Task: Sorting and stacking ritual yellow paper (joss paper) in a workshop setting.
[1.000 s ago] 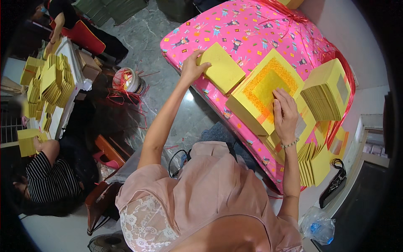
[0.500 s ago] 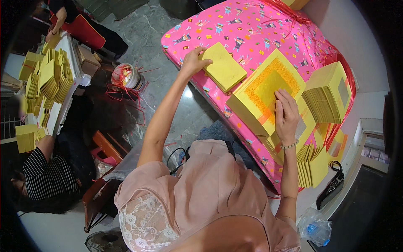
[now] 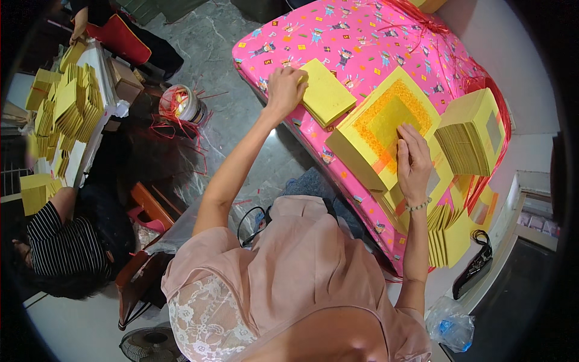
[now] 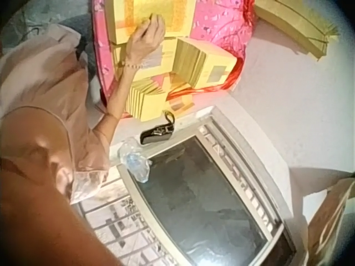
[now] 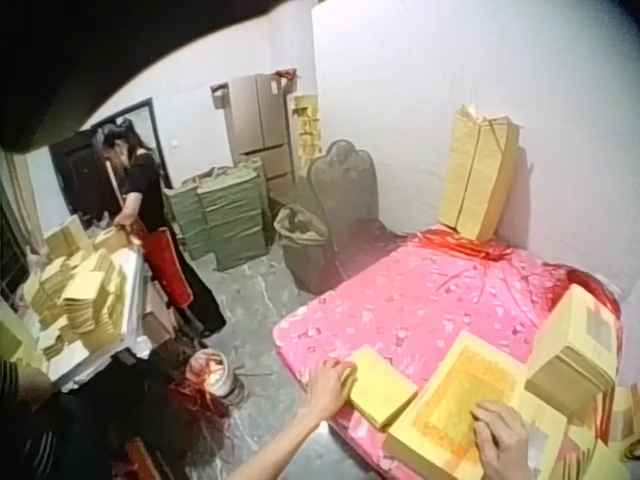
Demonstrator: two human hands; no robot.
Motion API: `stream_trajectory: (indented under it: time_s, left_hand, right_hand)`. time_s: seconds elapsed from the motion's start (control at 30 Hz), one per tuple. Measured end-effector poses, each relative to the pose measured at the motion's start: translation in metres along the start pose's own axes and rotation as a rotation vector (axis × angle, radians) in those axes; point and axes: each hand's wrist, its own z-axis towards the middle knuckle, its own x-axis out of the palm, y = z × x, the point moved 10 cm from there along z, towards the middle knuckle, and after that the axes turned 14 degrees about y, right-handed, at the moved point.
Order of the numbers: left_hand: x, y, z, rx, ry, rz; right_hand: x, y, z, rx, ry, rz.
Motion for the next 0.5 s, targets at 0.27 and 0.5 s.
stream_trajectory:
  time_s: [0.27,0.5]
  left_hand:
    - [0.019,-0.026,-0.022,0.168,-0.070,0.079]
    - [0.034,-0.024,-0.025,0.135,0.016,0.132]
  right_hand:
    - [-0.013,0.025,-0.016,-0.011,0.052,-0.008]
    - [0.003,0.033,-0.035,-0.072,0.151,-0.075]
